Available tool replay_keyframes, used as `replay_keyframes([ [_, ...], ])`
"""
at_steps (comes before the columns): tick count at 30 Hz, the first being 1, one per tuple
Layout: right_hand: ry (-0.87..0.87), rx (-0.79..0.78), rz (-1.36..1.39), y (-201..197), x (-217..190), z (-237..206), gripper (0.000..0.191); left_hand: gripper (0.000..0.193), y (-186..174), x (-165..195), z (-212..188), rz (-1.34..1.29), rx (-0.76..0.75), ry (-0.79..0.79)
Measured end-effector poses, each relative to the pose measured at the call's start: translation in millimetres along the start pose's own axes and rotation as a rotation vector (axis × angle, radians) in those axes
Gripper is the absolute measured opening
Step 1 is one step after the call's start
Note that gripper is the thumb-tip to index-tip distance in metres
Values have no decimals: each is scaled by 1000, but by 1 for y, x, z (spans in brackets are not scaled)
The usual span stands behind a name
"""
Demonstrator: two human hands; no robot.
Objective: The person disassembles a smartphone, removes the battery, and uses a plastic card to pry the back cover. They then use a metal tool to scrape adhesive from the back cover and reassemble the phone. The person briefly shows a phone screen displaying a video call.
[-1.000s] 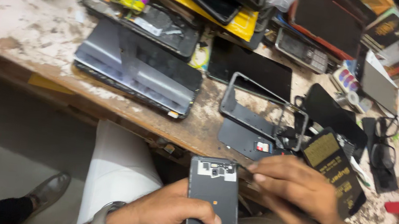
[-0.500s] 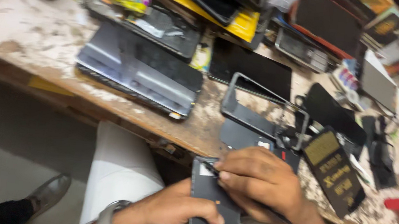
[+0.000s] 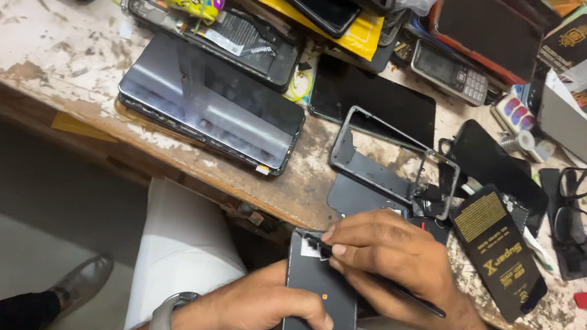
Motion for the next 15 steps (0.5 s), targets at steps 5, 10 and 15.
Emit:
replay_keyframes([
  [5, 11, -5, 39, 2, -3, 1, 18, 47, -4, -2, 0, 15, 69, -67],
  [10, -6, -17, 25, 0, 1, -3, 20, 44, -7, -8, 5, -3, 89, -90],
  [15, 3, -14, 17, -3, 3, -5, 20, 38, -11, -6, 12, 29, 60, -25],
])
Point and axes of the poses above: each hand's wrist, its own z-axis towards the middle knuckle, its own y-axis out of the palm, x = y × z, the point moved 5 cm from there along z, towards the middle knuckle, and after that the axes turned 7 degrees about -x, right-handed, at the moved point
